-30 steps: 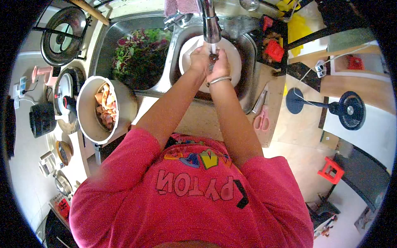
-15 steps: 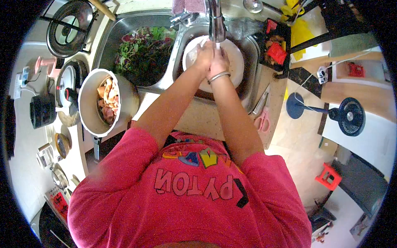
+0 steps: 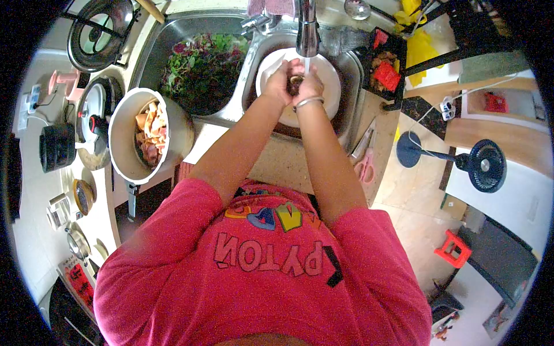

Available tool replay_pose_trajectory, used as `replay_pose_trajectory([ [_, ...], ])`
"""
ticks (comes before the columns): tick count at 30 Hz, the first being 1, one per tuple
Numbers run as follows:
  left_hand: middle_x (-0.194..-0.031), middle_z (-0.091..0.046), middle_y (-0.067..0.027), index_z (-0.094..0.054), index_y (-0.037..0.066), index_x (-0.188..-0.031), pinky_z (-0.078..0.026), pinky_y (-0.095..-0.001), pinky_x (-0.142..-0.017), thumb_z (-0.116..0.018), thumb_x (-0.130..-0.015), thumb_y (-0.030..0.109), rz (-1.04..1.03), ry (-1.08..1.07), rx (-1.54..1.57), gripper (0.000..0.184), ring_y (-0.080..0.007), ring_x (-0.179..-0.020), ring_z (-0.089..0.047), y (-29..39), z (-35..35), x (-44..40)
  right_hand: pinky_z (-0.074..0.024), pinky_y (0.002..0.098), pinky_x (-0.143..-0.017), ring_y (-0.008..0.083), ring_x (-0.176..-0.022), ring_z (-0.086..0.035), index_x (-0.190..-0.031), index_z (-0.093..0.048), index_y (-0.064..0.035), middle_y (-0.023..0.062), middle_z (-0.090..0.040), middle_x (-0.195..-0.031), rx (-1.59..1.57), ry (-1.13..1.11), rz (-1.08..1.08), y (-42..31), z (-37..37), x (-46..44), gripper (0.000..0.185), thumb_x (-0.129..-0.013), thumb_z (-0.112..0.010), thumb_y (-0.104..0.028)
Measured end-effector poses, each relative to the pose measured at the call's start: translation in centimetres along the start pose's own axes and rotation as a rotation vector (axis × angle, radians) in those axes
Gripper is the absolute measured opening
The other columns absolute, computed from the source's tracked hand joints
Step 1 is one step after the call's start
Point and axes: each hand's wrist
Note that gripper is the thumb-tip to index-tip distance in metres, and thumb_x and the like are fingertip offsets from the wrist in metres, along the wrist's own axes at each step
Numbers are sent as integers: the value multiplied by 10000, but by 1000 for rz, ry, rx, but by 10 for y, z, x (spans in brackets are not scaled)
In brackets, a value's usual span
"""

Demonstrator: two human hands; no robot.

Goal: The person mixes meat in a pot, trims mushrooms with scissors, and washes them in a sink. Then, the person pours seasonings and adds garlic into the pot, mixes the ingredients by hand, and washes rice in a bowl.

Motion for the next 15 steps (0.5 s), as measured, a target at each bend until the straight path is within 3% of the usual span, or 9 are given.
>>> replay_pose_trajectory([
  [2, -919, -661, -69, -661, 65, -1054, -525, -365, -746, -526, -951, 255, 53, -256, 158, 255, -186, -813, -612, 4, 7, -9, -473, 389, -857, 257, -911, -601, -1095, -592, -76, 96, -634, -969, -105, -104, -45, -13, 3, 19, 384, -986, -389, -383],
  [3, -919, -661, -69, -661, 65, -1054, -525, -365, -746, -526, -951, 255, 54, -257, 160, 255, -186, -813, -612, 0, 9, -11, -461, 404, -902, 259, -955, -593, -1110, -580, -97, 87, -626, -1013, -215, -211, -88, -20, 4, 30, 359, -993, -374, -368],
  [5, -1028, -660, -62, -629, 87, -1107, -499, -386, -838, -535, -938, 266, 62, -310, 11, 264, -207, -922, -611, -10, 8, -15, -409, 398, -970, 255, -1037, -562, -1138, -557, -60, 98, -598, -1117, -199, -220, -29, -19, -2, 45, 409, -996, -353, -385],
  [7, -980, -643, -75, -609, 104, -1092, -524, -322, -725, -606, -895, 131, -59, -266, -142, 198, -175, -842, -615, -15, -10, 14, -400, 375, -977, 260, -1040, -558, -1144, -545, -13, 133, -582, -1149, 114, -88, 307, -13, -8, 45, 449, -992, -354, -390],
  [8, -990, -636, -81, -594, 101, -1107, -524, -314, -713, -588, -901, 112, -48, -275, -118, 206, -182, -847, -614, -19, -14, 19, -405, 313, -951, 205, -1079, -529, -1208, -537, -25, 107, -594, -1143, 205, -128, 214, -27, -6, 45, 448, -1004, -345, -375],
  [9, -1001, -630, -86, -580, 98, -1122, -525, -307, -702, -571, -907, 93, -35, -283, -96, 216, -188, -851, -613, -18, -21, 32, -405, 313, -951, 205, -1079, -529, -1208, -537, -25, 107, -594, -1143, 199, -122, 215, -29, 3, 34, 448, -1004, -345, -375],
  [12, -1014, -619, -107, -559, 85, -1127, -524, -349, -697, -520, -940, 154, -85, -143, -184, 203, -195, -866, -606, -23, -21, 18, -399, 327, -982, 239, -1078, -549, -1257, -490, 30, 164, -537, -1241, 654, -130, 385, -19, 24, -29, 539, -978, -387, -419],
  [13, -1014, -619, -107, -559, 85, -1127, -524, -349, -697, -520, -940, 154, -85, -145, -185, 203, -195, -866, -606, -27, -21, 10, -399, 327, -982, 239, -1078, -549, -1257, -490, 30, 164, -537, -1241, 653, -129, 386, -26, 16, -9, 539, -978, -387, -419],
  [15, -918, -629, -142, -580, -18, -1033, -509, -389, -589, -593, -915, 170, -149, -22, -89, 223, -210, -738, -597, -26, -23, 1, -446, 348, -931, 242, -1027, -581, -1213, -523, 24, 148, -566, -1190, 413, -38, 225, -34, -1, 27, 459, -970, -427, -354],
])
Point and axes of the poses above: each hand's wrist, its own x-axis away from the middle knuckle, its own z-axis out of the back of the hand, y = z × x
